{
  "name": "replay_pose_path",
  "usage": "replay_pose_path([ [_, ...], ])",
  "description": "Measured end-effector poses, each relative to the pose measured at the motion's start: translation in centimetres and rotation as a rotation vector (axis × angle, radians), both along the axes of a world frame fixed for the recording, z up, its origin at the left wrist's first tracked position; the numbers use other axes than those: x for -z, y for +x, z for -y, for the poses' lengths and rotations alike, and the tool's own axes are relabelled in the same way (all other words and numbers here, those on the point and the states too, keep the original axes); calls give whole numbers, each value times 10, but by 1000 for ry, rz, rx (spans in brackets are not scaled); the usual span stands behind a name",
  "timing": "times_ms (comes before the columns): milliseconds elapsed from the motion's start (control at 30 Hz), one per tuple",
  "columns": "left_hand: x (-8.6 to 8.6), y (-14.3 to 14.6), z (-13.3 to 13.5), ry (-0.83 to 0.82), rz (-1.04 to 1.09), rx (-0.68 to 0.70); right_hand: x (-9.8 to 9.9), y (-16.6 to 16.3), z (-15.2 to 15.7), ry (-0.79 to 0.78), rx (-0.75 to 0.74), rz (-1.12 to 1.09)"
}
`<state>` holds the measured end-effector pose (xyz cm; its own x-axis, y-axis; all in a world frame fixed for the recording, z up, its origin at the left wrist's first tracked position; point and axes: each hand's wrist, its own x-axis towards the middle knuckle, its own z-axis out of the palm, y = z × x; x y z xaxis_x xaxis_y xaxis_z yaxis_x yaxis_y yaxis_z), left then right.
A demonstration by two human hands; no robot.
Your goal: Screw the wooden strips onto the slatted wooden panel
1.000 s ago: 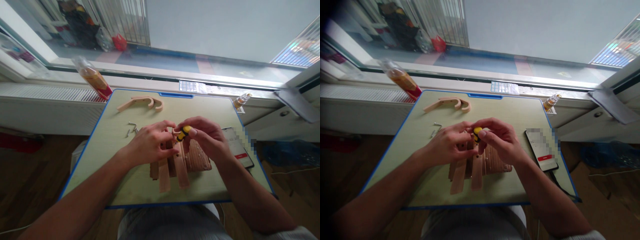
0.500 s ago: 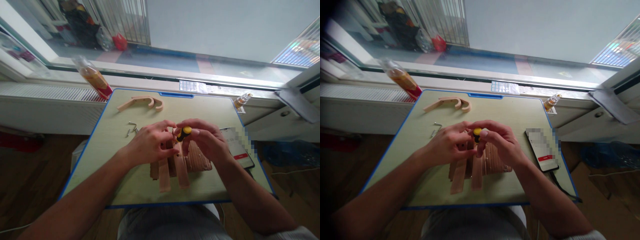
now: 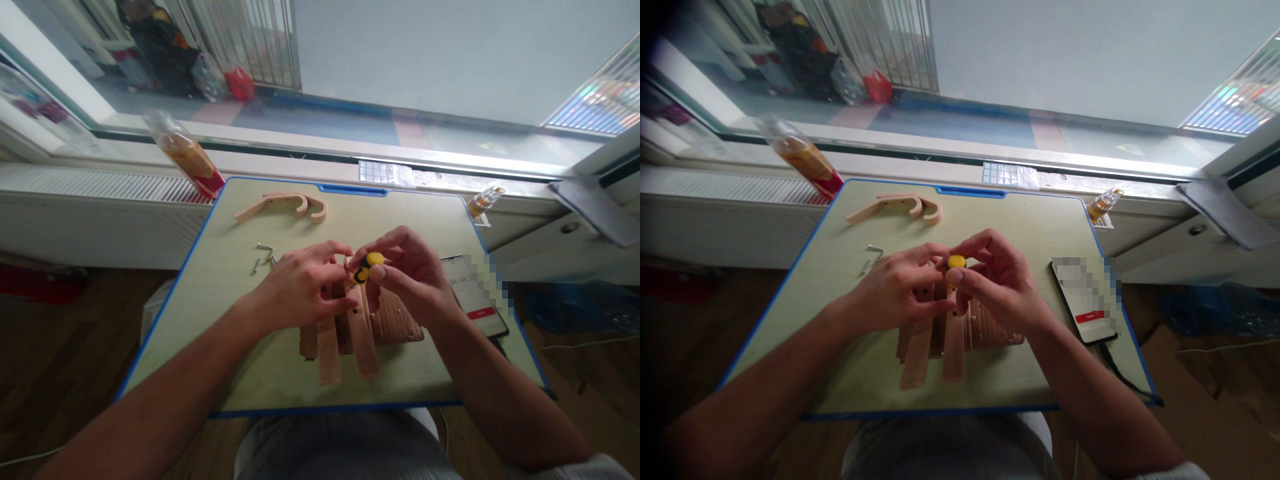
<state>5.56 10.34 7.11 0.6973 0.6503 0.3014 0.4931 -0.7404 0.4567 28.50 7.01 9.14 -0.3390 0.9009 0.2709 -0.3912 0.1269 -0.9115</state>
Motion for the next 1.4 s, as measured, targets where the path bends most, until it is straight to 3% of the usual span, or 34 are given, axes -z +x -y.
replay_pose_path([
  [300, 0, -1, 1, 4, -3, -16, 5, 5, -3, -59, -36, 17],
  [567, -1, 1, 1, 3, -11, -23, -2, 1, 1, -5, 50, 88],
  [1033, 0, 0, 0, -17, -8, -21, 5, 6, -2, -60, -11, 39],
  [1400, 0, 1, 1, -6, 4, -19, -1, 1, 1, -9, 86, 77],
])
